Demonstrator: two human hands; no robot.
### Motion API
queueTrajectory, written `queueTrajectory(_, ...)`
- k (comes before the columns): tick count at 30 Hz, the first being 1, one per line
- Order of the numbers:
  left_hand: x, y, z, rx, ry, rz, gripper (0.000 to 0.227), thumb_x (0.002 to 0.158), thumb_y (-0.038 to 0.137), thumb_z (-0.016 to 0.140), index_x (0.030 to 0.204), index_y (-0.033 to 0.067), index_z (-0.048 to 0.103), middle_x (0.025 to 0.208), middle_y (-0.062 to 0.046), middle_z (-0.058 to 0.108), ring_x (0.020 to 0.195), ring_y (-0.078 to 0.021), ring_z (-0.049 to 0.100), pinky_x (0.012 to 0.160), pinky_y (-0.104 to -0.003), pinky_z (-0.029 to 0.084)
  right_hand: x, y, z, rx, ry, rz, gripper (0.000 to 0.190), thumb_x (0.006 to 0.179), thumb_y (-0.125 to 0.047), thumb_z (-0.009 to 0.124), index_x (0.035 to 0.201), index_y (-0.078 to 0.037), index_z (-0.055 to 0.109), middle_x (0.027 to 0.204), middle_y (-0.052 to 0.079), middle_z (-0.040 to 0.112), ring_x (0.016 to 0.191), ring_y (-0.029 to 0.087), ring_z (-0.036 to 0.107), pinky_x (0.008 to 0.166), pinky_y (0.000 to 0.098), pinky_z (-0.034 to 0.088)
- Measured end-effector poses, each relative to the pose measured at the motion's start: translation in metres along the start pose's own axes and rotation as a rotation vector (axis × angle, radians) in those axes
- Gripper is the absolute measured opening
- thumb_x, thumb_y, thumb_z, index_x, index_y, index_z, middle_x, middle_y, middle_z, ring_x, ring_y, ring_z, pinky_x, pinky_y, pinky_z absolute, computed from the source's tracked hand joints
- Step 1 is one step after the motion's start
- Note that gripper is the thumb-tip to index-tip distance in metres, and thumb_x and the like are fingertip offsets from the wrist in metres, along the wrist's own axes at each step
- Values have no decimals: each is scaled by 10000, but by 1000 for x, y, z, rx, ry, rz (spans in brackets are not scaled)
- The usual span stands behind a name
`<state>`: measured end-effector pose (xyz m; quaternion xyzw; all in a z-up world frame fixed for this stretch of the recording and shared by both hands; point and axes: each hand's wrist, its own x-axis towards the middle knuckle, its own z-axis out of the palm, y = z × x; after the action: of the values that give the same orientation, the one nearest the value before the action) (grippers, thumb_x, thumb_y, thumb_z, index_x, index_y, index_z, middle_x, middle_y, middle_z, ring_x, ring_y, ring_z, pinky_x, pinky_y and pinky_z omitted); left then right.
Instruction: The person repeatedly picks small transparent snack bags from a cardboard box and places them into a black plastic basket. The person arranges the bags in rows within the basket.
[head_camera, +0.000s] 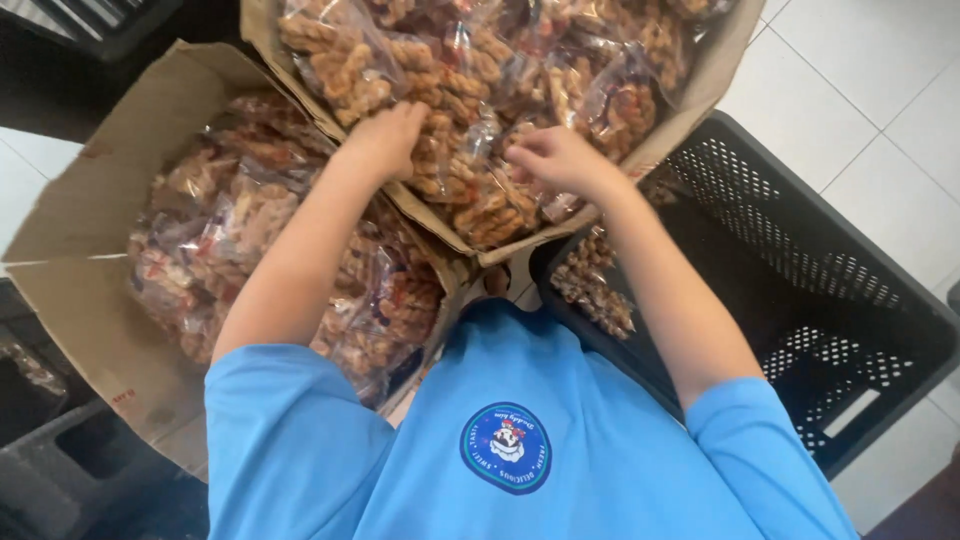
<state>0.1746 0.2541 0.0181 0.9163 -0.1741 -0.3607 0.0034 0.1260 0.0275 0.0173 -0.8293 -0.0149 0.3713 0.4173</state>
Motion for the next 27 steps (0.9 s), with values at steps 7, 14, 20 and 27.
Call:
queueTrajectory(7,87,-61,76,309,321,212,870,514,267,860,1239,49,430,1111,-144,448,1018,-370,541,759,-507,529,117,50,63,-210,84,-25,598,759,-592,643,1094,-96,655,1065,183,661,1060,350,607,904,455,500)
queueTrajectory(14,22,-36,26,211,284,354,593,580,436,747,1046,140,530,996,-109,606,1051,-327,563,804,-457,482,98,15,78,-139,284,-74,603,690,-455,742,1053,-90,426,1038,254,624,1045,424,585,887,504,490)
queueTrajectory(20,-35,-9,-4,-549,483,335,495,651,301,805,963,94,481,912,-187,592,922,-355,575,783,-429,431,34,12,26,229,499,-163,474,795,-351,681,1110,-95,438,1068,283,597,1064,453,563,878,500,469)
queueTrajectory(27,-28,71,-2,-1076,1178,459,355,721,243,856,1003,221,641,952,13,678,915,-179,661,845,-288,480,-46,-12,1,755,508,-242,286,801,-298,768,915,-110,585,708,2,576,590,63,547,424,146,455)
